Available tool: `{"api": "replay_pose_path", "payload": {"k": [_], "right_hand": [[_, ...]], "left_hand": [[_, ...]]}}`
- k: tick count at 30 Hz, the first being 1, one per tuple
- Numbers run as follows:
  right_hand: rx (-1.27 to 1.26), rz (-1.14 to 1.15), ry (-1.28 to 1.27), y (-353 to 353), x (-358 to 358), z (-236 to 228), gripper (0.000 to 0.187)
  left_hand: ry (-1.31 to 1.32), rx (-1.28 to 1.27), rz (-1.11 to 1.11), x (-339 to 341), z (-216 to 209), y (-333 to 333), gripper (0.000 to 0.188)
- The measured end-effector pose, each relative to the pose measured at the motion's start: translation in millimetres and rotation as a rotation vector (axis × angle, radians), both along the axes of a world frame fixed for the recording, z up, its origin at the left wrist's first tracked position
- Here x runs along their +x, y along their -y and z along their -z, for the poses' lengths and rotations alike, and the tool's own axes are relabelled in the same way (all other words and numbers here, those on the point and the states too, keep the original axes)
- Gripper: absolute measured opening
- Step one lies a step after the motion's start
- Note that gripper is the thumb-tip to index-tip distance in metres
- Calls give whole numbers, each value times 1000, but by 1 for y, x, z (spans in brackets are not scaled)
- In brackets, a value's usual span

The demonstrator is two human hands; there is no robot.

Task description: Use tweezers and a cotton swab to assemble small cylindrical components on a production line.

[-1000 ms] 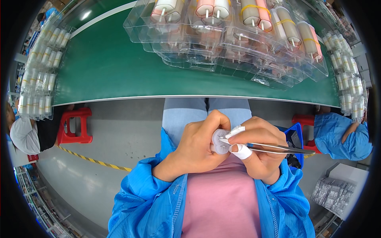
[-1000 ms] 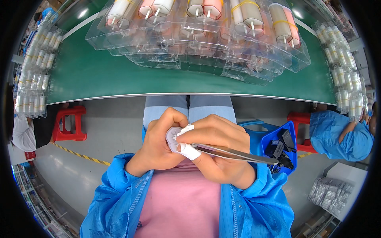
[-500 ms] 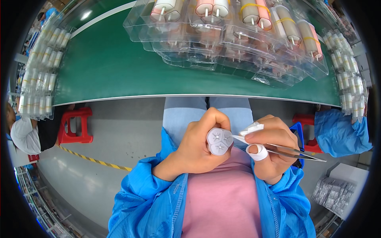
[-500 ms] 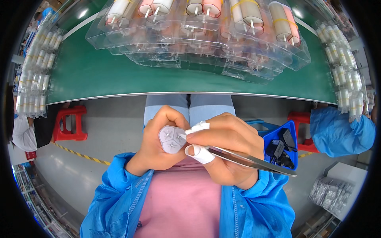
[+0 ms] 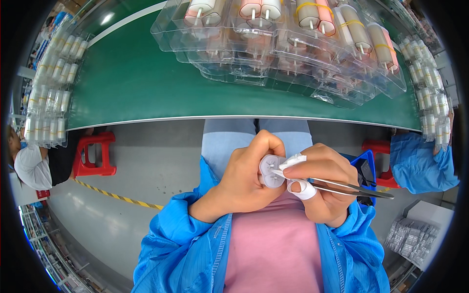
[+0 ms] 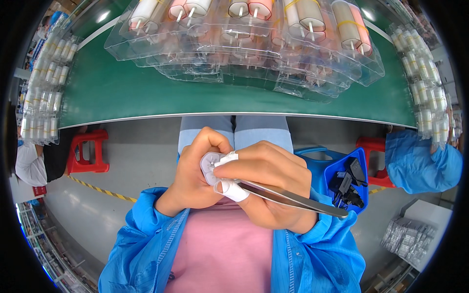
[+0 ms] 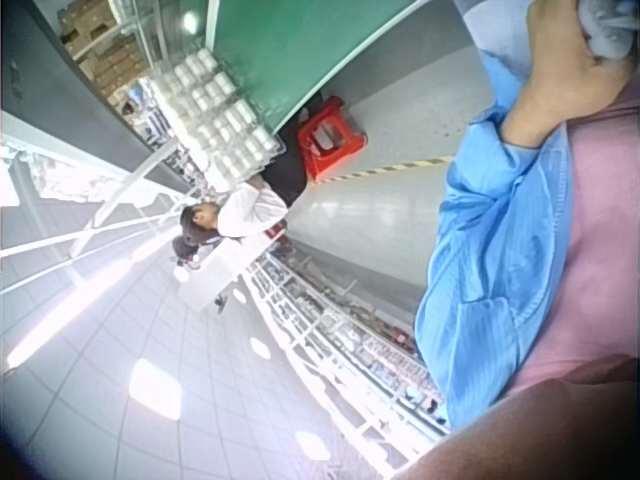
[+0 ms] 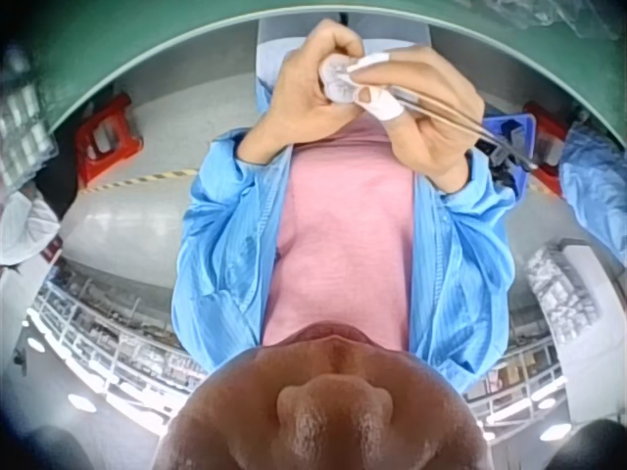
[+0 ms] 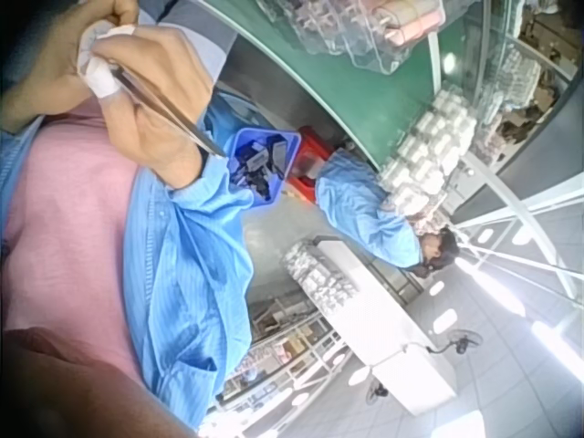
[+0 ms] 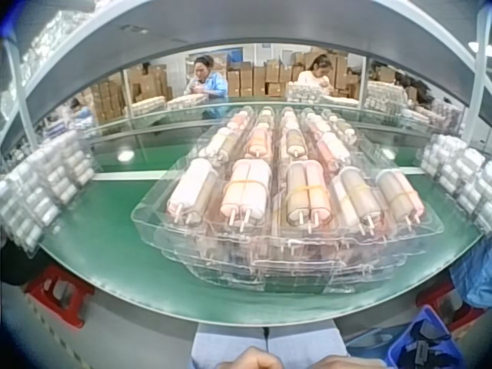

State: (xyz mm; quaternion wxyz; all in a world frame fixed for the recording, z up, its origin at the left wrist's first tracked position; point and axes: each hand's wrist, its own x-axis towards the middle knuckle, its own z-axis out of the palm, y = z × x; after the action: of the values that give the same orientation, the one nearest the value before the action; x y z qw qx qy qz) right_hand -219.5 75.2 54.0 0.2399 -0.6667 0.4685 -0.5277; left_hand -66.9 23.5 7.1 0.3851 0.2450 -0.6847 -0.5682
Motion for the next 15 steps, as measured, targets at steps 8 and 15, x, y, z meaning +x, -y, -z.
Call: {"api": "replay_pose_path", "payload": {"k": [8,15], "right_hand": [[-12,3,-22,1,0,1,19],[-77,-12,-96,0,0,3,13]], "left_hand": [[57,-114,-56,-1,-1,0,33],[73,-165,-103,-1,1,-2,31]]}}
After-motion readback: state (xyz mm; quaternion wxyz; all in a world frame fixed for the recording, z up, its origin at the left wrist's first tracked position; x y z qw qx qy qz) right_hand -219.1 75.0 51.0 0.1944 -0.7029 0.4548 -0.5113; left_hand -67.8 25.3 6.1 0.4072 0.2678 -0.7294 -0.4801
